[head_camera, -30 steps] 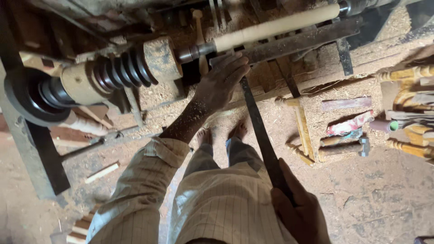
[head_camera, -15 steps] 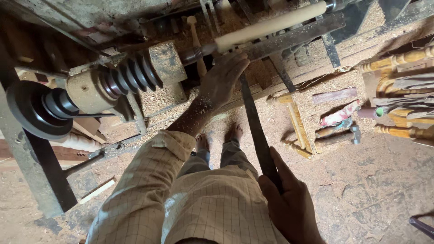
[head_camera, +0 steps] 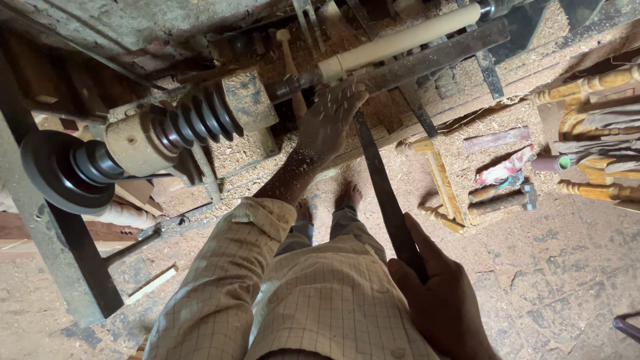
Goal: The person turns a wooden spindle blank on a lathe, holding a long chisel against the rotating wood to shape beads and profiles, steadying the tool with the other hand. They later switch to a smaller gouge and continue cutting the spindle while the lathe spins.
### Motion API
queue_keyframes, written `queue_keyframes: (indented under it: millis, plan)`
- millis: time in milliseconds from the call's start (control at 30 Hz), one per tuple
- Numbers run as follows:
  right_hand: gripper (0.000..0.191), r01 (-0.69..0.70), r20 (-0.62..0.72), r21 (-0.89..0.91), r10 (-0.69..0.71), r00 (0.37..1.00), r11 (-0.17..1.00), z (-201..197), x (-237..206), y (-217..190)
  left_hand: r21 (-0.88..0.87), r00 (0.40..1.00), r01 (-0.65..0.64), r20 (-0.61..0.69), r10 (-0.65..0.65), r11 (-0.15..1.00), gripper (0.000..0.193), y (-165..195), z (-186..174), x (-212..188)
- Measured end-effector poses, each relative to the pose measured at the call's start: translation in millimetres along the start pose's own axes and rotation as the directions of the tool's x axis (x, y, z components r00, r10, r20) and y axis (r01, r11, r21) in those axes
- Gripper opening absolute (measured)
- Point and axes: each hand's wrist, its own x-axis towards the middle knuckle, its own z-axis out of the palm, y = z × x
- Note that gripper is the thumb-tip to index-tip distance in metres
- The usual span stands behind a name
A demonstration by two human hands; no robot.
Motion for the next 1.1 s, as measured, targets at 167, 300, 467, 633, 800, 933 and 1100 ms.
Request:
queue_keyframes:
  millis: [167, 300, 467, 633, 800, 933, 1100]
  plan:
    - [0.076, -0.024, 0.015, 0.004, 0.024, 1.0, 1.0, -2.4, 9.6, 29.0, -0.339, 0.991, 0.125, 0.003, -0.131, 0.932, 0.026, 2.2, 12.3, -0.9]
    - [0.072, 0.219, 0.023, 0.152, -0.225, 0.974, 0.964, -11.5, 22.0, 56.7, -0.217, 0.998, -0.014, -0.07, -0.001, 0.976, 0.024, 1.2, 7.5, 0.6]
    - [0.077, 0.001, 0.137, 0.161, -0.023, 0.99, 0.987, -37.7, 35.8, 64.6, -0.215, 0.998, -0.02, -0.069, 0.005, 0.976, 0.022, 3.8, 3.1, 7.8]
    - [0.067, -0.085, 0.052, 0.085, 0.081, 0.995, 0.993, -29.1, 22.8, 32.7, -0.266, 0.999, -0.015, -0.044, 0.004, 0.964, 0.025, 0.7, -0.6, 5.8]
    - [0.073, -0.085, -0.027, 0.035, 0.086, 0.996, 0.996, 0.8, 3.1, 2.7, -0.247, 0.998, -0.034, -0.057, 0.02, 0.969, 0.027, -5.3, 7.6, -3.1]
    - [0.069, 0.062, -0.077, 0.095, -0.055, 0.996, 0.994, 20.4, -6.6, 4.3, -0.19, 0.994, -0.071, -0.091, 0.054, 0.979, 0.031, -8.6, 13.6, -4.3]
    - [0.069, -0.119, 0.034, 0.151, 0.116, 0.993, 0.981, 2.1, 9.7, 29.8, -0.283, 0.999, -0.031, -0.04, 0.02, 0.959, 0.027, -8.9, -1.6, -2.1]
